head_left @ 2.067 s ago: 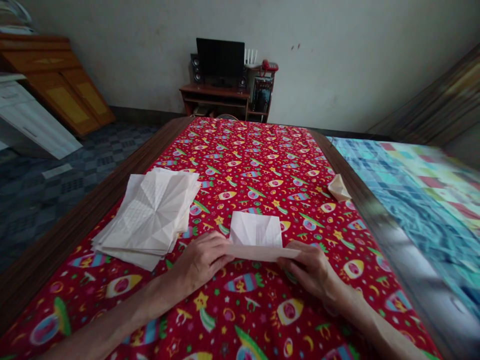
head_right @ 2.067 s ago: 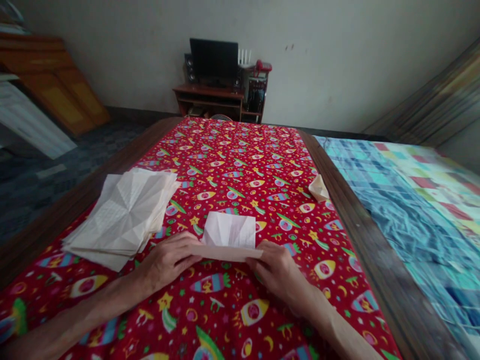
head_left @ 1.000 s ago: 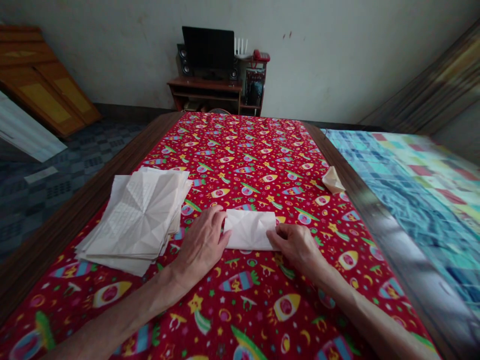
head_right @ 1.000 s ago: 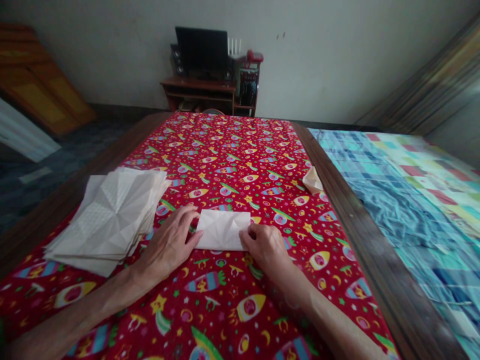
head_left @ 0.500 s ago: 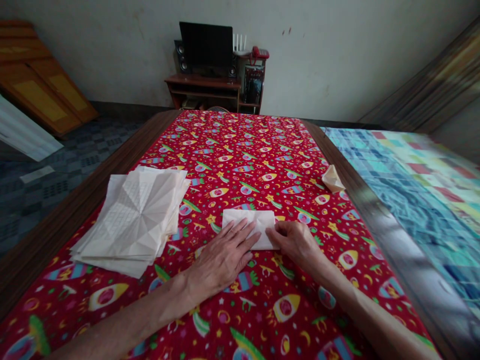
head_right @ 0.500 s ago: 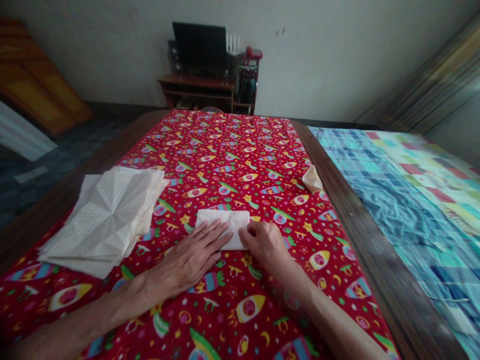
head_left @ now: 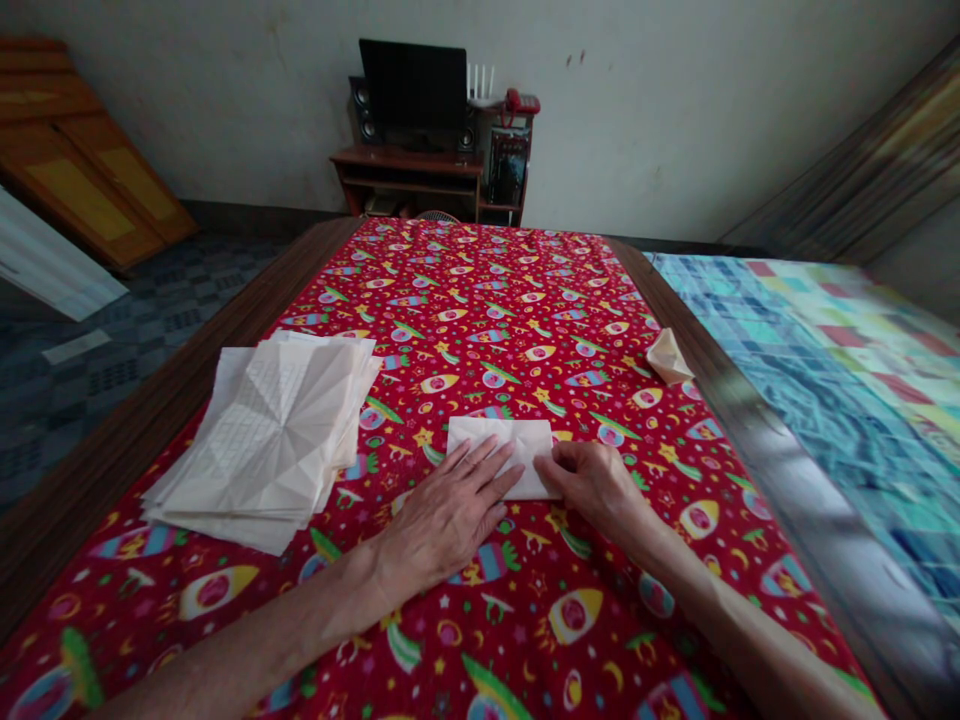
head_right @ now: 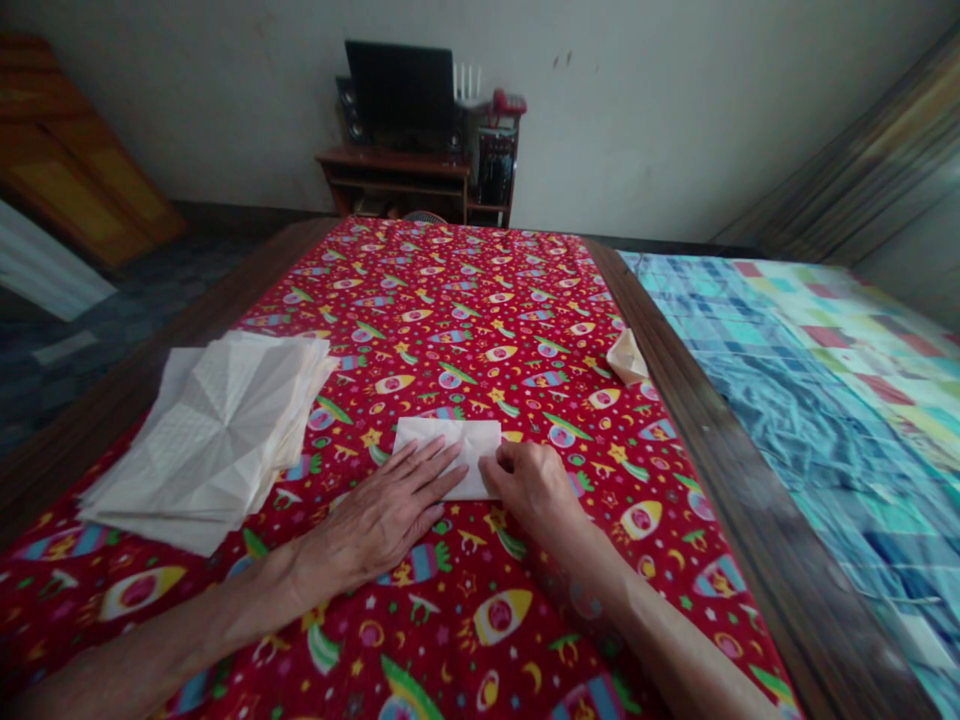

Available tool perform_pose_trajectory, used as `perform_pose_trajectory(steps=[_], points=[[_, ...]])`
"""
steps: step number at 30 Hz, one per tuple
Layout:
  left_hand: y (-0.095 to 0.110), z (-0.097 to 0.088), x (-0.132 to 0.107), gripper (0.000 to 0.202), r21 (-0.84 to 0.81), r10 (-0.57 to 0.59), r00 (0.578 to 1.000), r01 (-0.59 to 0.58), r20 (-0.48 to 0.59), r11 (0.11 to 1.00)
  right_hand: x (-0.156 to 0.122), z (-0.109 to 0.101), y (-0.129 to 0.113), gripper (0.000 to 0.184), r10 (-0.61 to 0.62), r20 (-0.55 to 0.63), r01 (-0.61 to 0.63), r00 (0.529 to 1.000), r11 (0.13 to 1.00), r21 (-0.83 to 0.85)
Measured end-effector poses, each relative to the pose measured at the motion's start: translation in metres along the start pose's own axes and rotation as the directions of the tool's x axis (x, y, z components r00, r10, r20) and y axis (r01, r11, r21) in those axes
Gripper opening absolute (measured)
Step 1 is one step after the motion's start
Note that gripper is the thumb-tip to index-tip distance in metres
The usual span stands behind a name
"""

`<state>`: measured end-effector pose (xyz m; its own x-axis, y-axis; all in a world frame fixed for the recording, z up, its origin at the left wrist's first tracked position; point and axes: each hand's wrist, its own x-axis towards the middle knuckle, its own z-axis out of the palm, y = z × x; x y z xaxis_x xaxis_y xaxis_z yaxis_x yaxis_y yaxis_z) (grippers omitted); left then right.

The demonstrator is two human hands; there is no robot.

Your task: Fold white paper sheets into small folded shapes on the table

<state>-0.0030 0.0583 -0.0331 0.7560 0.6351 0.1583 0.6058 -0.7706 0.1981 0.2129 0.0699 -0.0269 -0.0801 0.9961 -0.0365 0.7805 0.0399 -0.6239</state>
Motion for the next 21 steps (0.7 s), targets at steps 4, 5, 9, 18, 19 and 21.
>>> perform_pose_trajectory(steps=[4,5,9,18,19,21], points=[[0.000,0.001,0.000,0.044,0.009,0.000,1.000,0.000,0.001,1.000,-0.001,-0.001,0.001,0.036,-0.026,-0.007,0.026,1.000,0.999,-0.044],[0.000,0.001,0.000,0.044,0.009,-0.001,1.000,0.001,-0.001,1.000,-0.002,-0.003,0.000,0.036,-0.046,-0.024,0.044,0.999,0.996,-0.080],[0.000,0.000,0.000,0.043,0.018,0.004,1.000,-0.004,0.007,1.000,-0.017,-0.013,-0.011,0.030,-0.242,-0.225,0.142,0.944,0.912,-0.385],[0.001,0.000,-0.002,0.044,0.033,0.030,0.999,-0.030,-0.012,0.999,-0.056,0.022,-0.027,0.063,-0.664,0.090,0.636,0.743,0.658,-0.403],[0.001,-0.001,-0.002,0.045,0.029,0.025,1.000,-0.025,-0.009,0.999,-0.057,0.026,-0.023,0.070,-0.660,0.116,0.646,0.743,0.660,-0.384],[0.001,-0.002,-0.002,0.047,0.024,0.020,1.000,-0.020,-0.003,1.000,-0.058,0.029,-0.016,0.078,-0.661,0.143,0.660,0.737,0.659,-0.361]])
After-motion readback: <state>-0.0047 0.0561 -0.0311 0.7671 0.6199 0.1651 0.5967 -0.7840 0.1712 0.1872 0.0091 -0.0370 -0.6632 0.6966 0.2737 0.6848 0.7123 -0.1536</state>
